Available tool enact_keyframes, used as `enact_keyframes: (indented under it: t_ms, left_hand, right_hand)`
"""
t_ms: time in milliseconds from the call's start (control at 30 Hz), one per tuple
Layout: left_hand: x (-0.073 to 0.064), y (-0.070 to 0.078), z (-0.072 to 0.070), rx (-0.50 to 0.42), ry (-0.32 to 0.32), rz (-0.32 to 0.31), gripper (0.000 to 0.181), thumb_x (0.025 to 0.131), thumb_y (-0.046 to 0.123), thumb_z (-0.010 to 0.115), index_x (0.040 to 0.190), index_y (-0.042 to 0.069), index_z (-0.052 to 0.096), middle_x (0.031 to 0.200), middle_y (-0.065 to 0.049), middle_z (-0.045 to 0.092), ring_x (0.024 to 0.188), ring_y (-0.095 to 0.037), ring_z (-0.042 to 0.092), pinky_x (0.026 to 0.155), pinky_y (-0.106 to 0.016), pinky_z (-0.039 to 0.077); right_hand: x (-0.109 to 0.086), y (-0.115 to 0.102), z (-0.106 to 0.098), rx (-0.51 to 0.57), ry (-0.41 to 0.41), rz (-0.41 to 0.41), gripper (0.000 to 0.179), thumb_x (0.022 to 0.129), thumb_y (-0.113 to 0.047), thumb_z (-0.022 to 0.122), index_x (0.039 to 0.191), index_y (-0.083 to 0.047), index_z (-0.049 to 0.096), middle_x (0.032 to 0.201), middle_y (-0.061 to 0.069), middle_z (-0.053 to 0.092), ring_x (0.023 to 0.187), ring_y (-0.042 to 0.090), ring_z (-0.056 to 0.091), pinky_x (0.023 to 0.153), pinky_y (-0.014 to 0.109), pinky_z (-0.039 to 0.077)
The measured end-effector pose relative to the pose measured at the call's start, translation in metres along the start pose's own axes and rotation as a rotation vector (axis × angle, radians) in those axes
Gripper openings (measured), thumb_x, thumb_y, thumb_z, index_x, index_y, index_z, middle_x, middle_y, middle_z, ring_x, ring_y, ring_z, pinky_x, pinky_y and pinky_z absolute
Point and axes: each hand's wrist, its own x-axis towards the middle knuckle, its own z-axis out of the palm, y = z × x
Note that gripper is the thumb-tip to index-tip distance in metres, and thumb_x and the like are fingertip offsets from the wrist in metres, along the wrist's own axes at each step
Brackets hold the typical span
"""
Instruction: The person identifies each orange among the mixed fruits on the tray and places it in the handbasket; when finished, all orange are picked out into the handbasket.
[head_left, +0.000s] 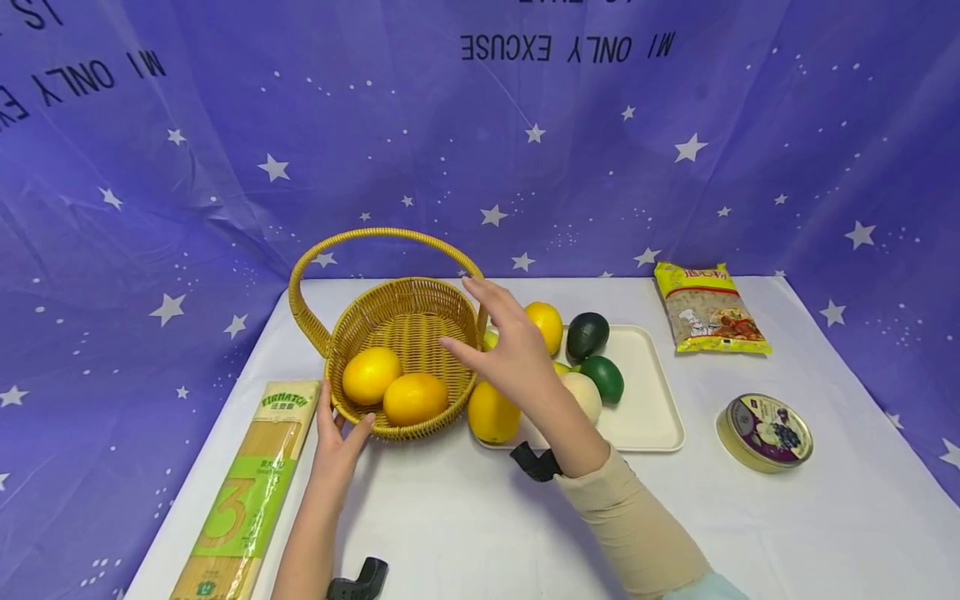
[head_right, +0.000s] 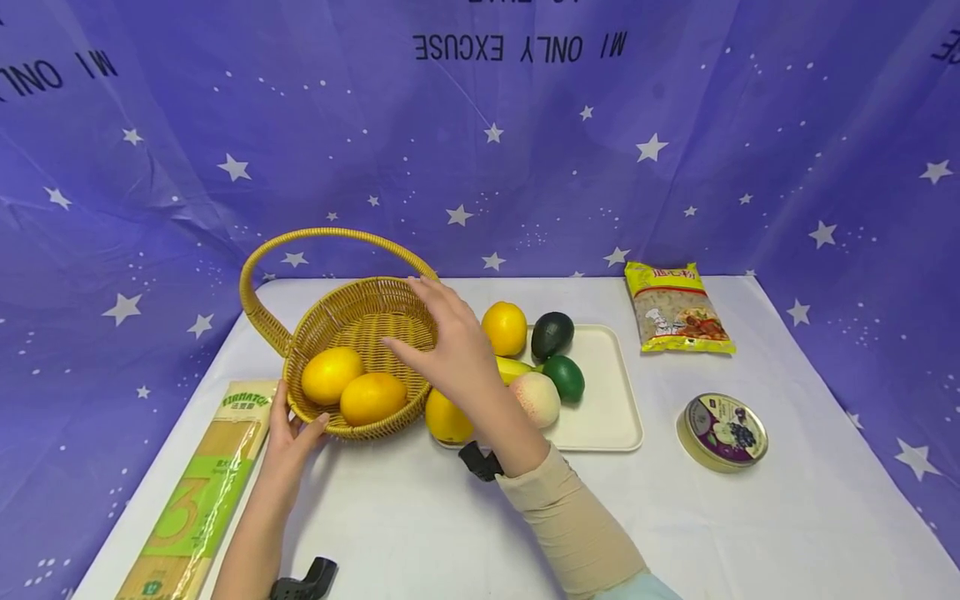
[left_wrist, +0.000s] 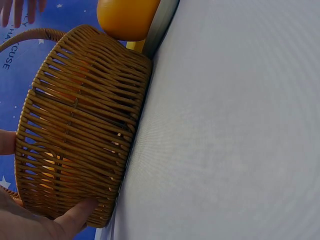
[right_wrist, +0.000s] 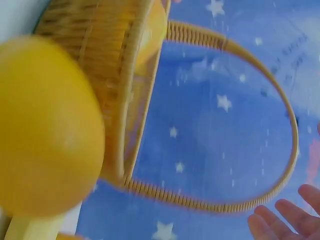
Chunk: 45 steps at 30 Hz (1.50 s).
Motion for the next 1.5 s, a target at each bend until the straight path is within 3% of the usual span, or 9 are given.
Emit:
enact_keyframes:
  t_ms: [300, 500, 700, 833, 1067, 1500]
  left_hand:
    - [0.001, 0.002, -0.001, 0.018, 0.003, -0.021, 0.088, 0.099, 0.016, 0.053, 0.152, 0.035, -0.015, 0.158, 0.004, -0.020, 0.145, -0.028, -0.002, 0.114, -0.047, 0.017]
    - [0.002, 0.003, 0.000, 0.028, 0.007, -0.030, 0.088, 0.099, 0.017, 0.053, 0.152, 0.035, -0.015, 0.158, 0.003, -0.020, 0.145, -0.028, -0.002, 0.114, -0.047, 0.016]
    - [0.003, 0.003, 0.002, 0.038, 0.006, -0.035, 0.087, 0.100, 0.018, 0.052, 0.152, 0.034, -0.015, 0.158, 0.003, -0.019, 0.145, -0.026, -0.001, 0.114, -0.045, 0.017]
    - [0.002, 0.003, 0.002, 0.036, 0.006, -0.031, 0.087, 0.100, 0.017, 0.052, 0.152, 0.035, -0.015, 0.158, 0.003, -0.019, 0.145, -0.026, -0.001, 0.114, -0.045, 0.017]
    - [0.001, 0.004, 0.001, 0.026, 0.004, -0.038, 0.088, 0.100, 0.017, 0.052, 0.152, 0.035, -0.015, 0.158, 0.004, -0.020, 0.145, -0.026, -0.002, 0.114, -0.046, 0.016]
    - [0.001, -0.001, 0.000, 0.022, 0.005, -0.041, 0.089, 0.099, 0.017, 0.053, 0.152, 0.035, -0.015, 0.158, 0.003, -0.020, 0.145, -0.029, -0.002, 0.114, -0.048, 0.017]
  right_hand:
    - [-0.004, 0.054, -0.029, 0.076, 0.149, 0.214, 0.078, 0.082, -0.037, 0.077, 0.149, -0.026, 0.038, 0.146, 0.003, 0.041, 0.125, 0.022, 0.048, 0.098, 0.039, 0.046]
    - [-0.002, 0.093, -0.029, 0.049, 0.126, 0.363, 0.081, 0.083, -0.041, 0.074, 0.151, -0.022, 0.034, 0.149, 0.007, 0.036, 0.126, 0.031, 0.046, 0.098, 0.042, 0.046]
    - [-0.001, 0.117, -0.023, -0.041, 0.056, 0.470, 0.083, 0.084, -0.045, 0.072, 0.152, -0.020, 0.032, 0.150, 0.012, 0.035, 0.125, 0.034, 0.047, 0.098, 0.048, 0.044]
    - [0.001, 0.127, -0.020, -0.074, 0.007, 0.502, 0.084, 0.084, -0.047, 0.071, 0.153, -0.018, 0.031, 0.150, 0.014, 0.035, 0.124, 0.036, 0.047, 0.100, 0.051, 0.042]
    - [0.011, 0.138, -0.012, -0.128, -0.069, 0.551, 0.084, 0.085, -0.048, 0.069, 0.153, -0.018, 0.030, 0.152, 0.016, 0.032, 0.134, 0.038, 0.035, 0.107, 0.056, 0.031]
    - [0.015, 0.145, -0.001, -0.185, -0.190, 0.561, 0.094, 0.081, -0.044, 0.073, 0.155, -0.016, 0.022, 0.146, 0.020, 0.036, 0.123, 0.039, 0.044, 0.101, 0.057, 0.036]
